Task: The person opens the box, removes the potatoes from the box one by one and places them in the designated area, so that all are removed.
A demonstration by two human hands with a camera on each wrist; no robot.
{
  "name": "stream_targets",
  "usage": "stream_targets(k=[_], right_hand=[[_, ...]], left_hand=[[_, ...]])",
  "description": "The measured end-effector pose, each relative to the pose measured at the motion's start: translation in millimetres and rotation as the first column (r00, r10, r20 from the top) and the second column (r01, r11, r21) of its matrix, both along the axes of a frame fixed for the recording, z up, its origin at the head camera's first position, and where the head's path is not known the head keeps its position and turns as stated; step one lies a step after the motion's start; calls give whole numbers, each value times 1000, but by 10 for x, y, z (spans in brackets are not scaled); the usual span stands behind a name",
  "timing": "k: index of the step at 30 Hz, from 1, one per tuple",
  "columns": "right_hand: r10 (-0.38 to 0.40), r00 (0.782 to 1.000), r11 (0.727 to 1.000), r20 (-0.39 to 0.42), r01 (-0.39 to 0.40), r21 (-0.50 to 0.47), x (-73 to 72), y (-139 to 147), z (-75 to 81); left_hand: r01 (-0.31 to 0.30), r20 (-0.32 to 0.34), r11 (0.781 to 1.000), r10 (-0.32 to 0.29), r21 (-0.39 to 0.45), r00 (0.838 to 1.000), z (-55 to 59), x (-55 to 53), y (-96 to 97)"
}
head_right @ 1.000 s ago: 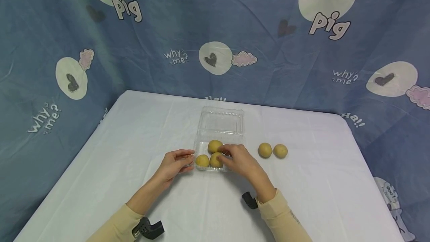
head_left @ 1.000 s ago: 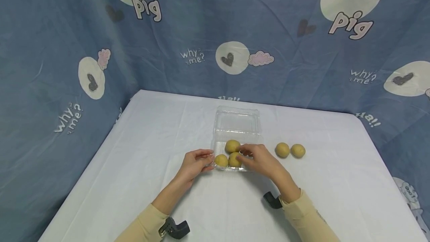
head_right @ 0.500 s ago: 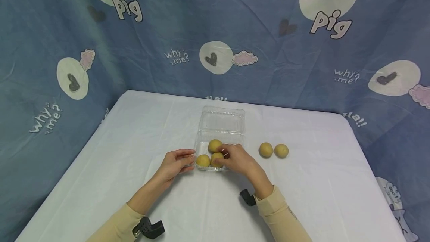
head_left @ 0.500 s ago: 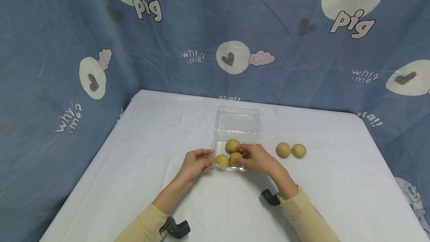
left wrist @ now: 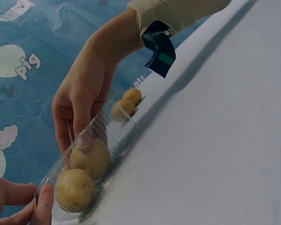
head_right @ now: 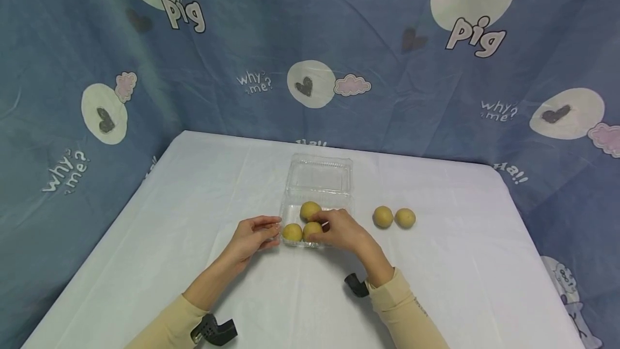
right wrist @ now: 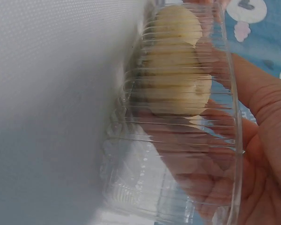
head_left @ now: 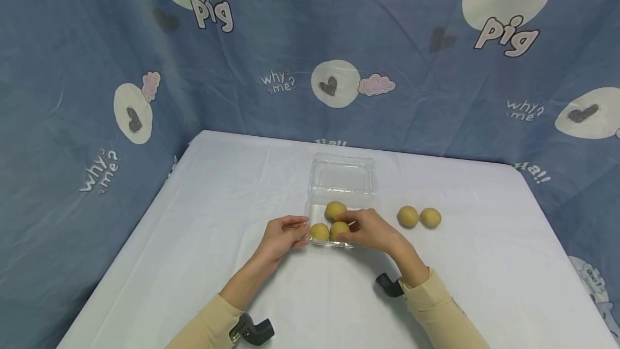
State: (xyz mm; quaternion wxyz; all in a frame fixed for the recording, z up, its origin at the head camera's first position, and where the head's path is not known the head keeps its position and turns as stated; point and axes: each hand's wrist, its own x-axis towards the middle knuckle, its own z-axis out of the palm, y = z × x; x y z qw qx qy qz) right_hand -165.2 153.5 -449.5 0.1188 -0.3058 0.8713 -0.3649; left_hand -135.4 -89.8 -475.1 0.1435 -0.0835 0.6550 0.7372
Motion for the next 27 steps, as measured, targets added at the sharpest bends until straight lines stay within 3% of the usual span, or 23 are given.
stream_targets(k=[27], right_hand=[[-140, 990, 980, 6, 139, -141, 98, 152, 16]], left_hand=[[-4, 1, 1000, 4, 5, 1000, 8, 7, 1]])
